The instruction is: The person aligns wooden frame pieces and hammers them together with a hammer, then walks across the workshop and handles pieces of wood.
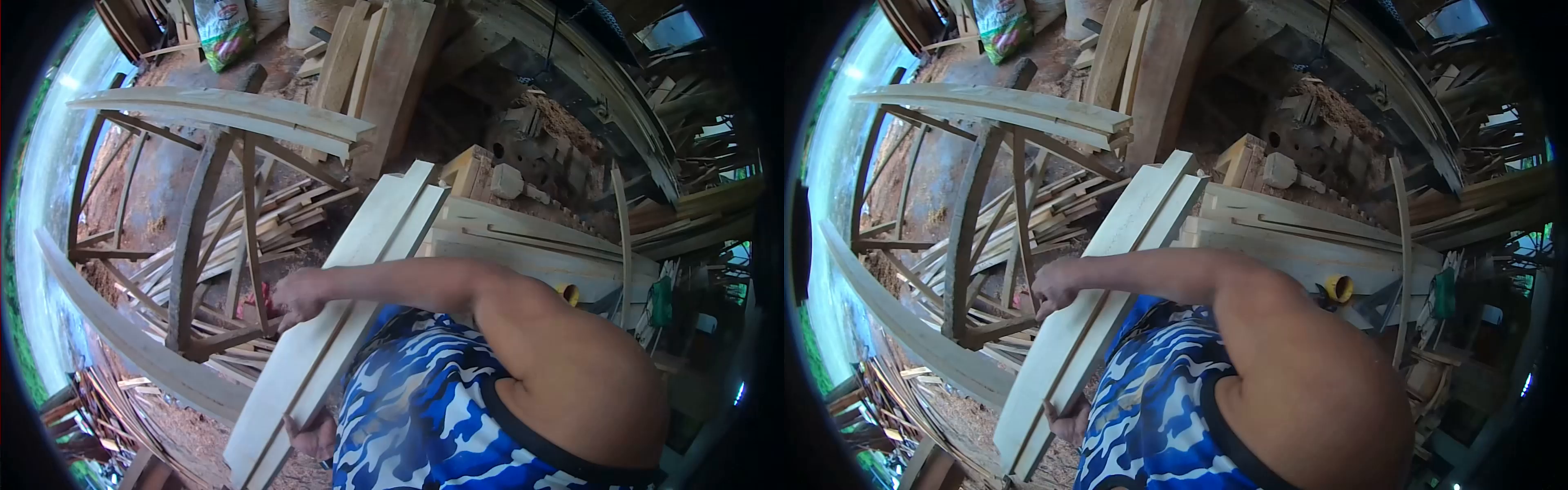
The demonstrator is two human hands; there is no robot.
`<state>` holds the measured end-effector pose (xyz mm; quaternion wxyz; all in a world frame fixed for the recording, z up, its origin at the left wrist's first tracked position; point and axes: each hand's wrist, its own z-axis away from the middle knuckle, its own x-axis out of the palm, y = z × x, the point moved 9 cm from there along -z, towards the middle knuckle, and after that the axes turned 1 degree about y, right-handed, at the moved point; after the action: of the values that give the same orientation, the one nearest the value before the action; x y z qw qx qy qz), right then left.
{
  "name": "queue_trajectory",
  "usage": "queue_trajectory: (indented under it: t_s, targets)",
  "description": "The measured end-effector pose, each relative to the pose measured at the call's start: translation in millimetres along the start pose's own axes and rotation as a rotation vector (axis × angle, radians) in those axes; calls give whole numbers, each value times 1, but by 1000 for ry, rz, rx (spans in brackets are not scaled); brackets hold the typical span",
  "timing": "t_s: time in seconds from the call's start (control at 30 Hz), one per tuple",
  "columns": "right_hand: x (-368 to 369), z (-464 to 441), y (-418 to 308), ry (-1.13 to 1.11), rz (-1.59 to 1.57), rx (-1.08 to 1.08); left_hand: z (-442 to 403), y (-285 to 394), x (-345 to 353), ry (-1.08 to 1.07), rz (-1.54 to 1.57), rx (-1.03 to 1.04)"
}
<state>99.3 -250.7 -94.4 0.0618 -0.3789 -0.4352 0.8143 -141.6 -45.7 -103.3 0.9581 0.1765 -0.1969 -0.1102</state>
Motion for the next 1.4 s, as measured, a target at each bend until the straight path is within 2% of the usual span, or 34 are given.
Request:
queue_trajectory:
  t_s: [0.03, 0.1, 0.13, 0.17, 0.2, 0.23, 0.27, 0.33, 0.43, 0.47, 0.53, 0.6, 0.67, 0.73, 0.77, 0.8, 0.83, 0.9, 0.93, 1.03, 1.07, 1.17, 1.2, 1.3, 1.33, 1.4]
  targets:
    - [-18, 20, 4, 129, 45, -11, -9, -2, -20, -6, -31, -56]
    - [-58, 82, 37, 393, -285, -51, -21, -3, -54, -71, -209, -101]
    - [-74, 116, 58, 402, -625, -56, 3, -16, -30, -124, -254, -198]
    - [-97, 160, 72, 358, -1005, 29, -6, -20, -57, -55, -162, -300]
    - [-81, 195, 142, 339, -1354, -124, 1, -21, -58, -12, -166, -247]
    - [-106, 237, 146, 487, -1718, -346, 5, -23, -53, 19, -173, -195]
    - [-113, 274, 175, 725, -1813, -431, 9, -25, -52, 6, -166, -159]
    - [-89, 321, 263, 1196, -1838, -192, 17, -28, -40, -58, -243, -139]
    - [44, 329, 356, 1755, -1827, 723, 25, -41, -29, -90, -62, -180]
    - [95, 309, 403, 1564, -1927, 641, 29, -43, -29, -21, -17, -192]
    - [96, 240, 379, 1271, -2040, 170, 34, -42, -26, -19, -49, -170]
    - [86, 208, 357, 1242, -1999, 186, 32, -39, -30, -39, -57, -163]
    - [57, 190, 323, 1238, -1902, 210, 31, -40, -40, 83, -79, -213]
    - [28, 186, 313, 1256, -1796, 226, 34, -39, -31, 113, -15, -237]
    - [22, 175, 328, 1228, -1823, 142, 35, -41, -28, 151, 62, -260]
    - [7, 169, 329, 1226, -1777, 130, 29, -35, -31, 128, 13, -238]
    - [-9, 163, 322, 1224, -1735, 125, 33, -29, -24, 194, 0, -182]
    - [-46, 148, 283, 1121, -1914, -33, 22, -20, -21, 149, 0, -133]
    - [-51, 133, 287, 1054, -1948, -163, 15, -16, -20, 137, -6, -132]
    - [-65, 114, 293, 1189, -1858, -133, -7, -14, -8, 131, -21, -95]
    - [-63, 105, 297, 1135, -1972, -111, -15, -15, -7, 123, -16, -102]
    - [-80, 105, 288, 1157, -1869, -136, -21, -12, 3, 178, -55, -27]
    - [-80, 103, 284, 1115, -1961, -166, -23, -12, 4, 181, -54, -29]
    - [-89, 102, 292, 1158, -1935, -211, -33, -16, 3, 177, -54, -88]
    - [-90, 100, 303, 1282, -1912, -113, -41, -17, 0, 146, -77, -117]
    - [-93, 97, 304, 1289, -1901, -84, -51, -17, -3, 112, -97, -147]
